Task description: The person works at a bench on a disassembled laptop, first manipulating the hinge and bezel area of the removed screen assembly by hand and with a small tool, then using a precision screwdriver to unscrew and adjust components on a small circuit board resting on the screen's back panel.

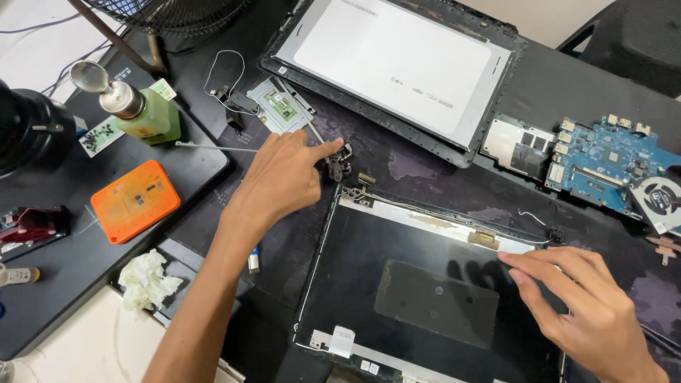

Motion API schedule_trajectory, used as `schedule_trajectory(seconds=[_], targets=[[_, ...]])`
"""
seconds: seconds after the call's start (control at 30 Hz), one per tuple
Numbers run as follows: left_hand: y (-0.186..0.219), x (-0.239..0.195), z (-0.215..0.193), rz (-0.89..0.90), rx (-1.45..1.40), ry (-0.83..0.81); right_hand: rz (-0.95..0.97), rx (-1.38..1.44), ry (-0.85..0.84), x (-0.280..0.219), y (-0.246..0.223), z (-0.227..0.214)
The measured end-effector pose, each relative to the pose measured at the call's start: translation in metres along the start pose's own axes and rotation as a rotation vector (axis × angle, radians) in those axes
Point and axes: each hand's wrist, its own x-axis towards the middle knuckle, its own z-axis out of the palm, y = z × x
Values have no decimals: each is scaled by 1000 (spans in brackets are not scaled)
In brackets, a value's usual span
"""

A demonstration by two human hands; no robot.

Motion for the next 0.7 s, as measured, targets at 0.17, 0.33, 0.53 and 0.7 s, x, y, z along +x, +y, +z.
schedule_trajectory(seconds=[0.17, 0.33, 0.53, 0.7], targets=[[0, 0, 2, 36, 33, 33, 11, -14, -5, 3, 1, -1], [-1, 2, 3, 53, 43, 28, 20, -24, -18, 3, 4, -2], [-7, 2, -2, 8, 16, -44, -22, -84, 20, 37, -20, -13], [-13, 6, -4, -15, -64, -87, -102, 139, -52, 99, -45, 2]])
